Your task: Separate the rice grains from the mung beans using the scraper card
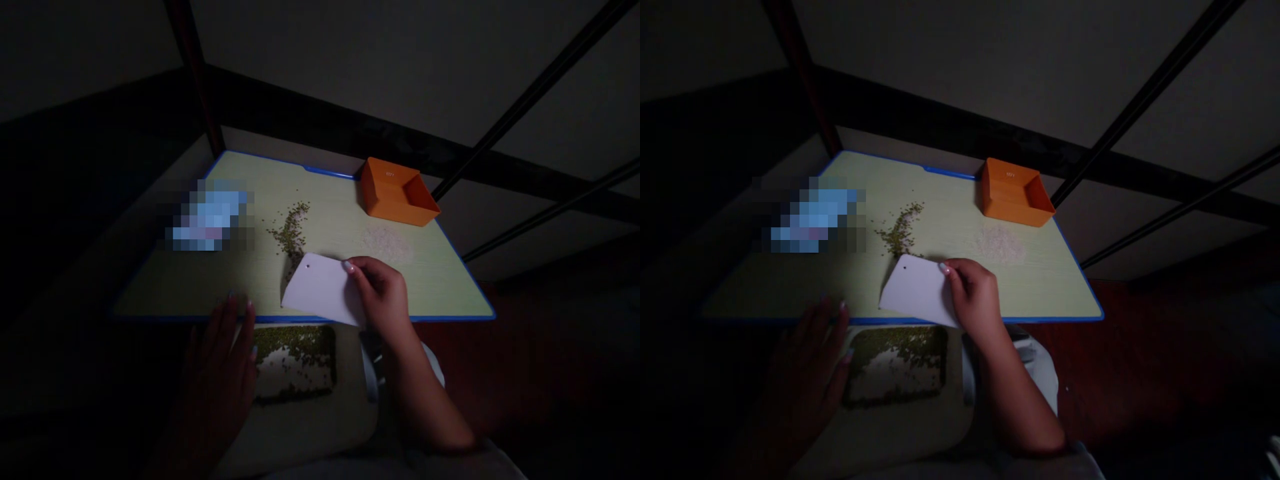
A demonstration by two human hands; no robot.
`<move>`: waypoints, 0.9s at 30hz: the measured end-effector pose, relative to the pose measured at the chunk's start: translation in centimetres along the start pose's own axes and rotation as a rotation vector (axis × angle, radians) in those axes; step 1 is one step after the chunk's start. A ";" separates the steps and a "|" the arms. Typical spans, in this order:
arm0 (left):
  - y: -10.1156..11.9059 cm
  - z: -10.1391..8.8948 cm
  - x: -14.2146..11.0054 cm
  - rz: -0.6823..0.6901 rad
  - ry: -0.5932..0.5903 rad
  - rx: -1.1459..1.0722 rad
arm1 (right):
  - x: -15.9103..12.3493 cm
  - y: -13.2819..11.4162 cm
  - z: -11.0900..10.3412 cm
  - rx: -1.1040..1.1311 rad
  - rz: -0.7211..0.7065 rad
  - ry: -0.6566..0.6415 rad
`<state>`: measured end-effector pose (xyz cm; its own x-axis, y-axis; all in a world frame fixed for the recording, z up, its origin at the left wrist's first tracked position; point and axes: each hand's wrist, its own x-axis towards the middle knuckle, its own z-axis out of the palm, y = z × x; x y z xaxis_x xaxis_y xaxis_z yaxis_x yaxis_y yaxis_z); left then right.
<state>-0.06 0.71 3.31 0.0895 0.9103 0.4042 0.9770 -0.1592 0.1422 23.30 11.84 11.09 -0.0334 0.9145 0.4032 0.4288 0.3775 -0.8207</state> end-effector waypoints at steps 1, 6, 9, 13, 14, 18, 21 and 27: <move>0.0 0.0 0.0 -0.002 0.000 -0.001 | -0.1 0.0 -0.2 0.011 0.001 -0.017; 0.1 -0.1 -0.1 -0.021 -0.019 -0.001 | -0.9 -0.4 -0.9 0.048 -0.003 -0.121; 0.1 -0.1 -0.2 -0.025 -0.025 0.000 | -1.7 -0.7 -1.7 0.025 0.004 -0.102; 0.0 0.0 -0.3 -0.019 -0.017 0.001 | -2.4 -0.8 -3.5 -0.022 0.053 0.094; 0.0 0.0 -0.3 -0.017 -0.012 0.003 | -2.5 -0.7 -4.0 -0.035 0.063 0.148; -0.2 0.3 -0.4 -0.001 0.022 0.009 | -3.6 -0.6 -5.4 -0.141 0.033 0.289; -0.3 0.6 -0.4 0.001 0.057 0.017 | -5.3 -1.0 -5.6 -0.224 -0.042 0.295; -0.6 0.8 -0.4 -0.003 0.057 0.044 | -6.3 -3.3 -4.2 -0.270 -0.259 0.138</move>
<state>-0.48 0.72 2.34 0.0762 0.8873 0.4548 0.9849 -0.1382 0.1045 25.88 4.20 12.93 -0.0579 0.7590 0.6485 0.6445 0.5245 -0.5564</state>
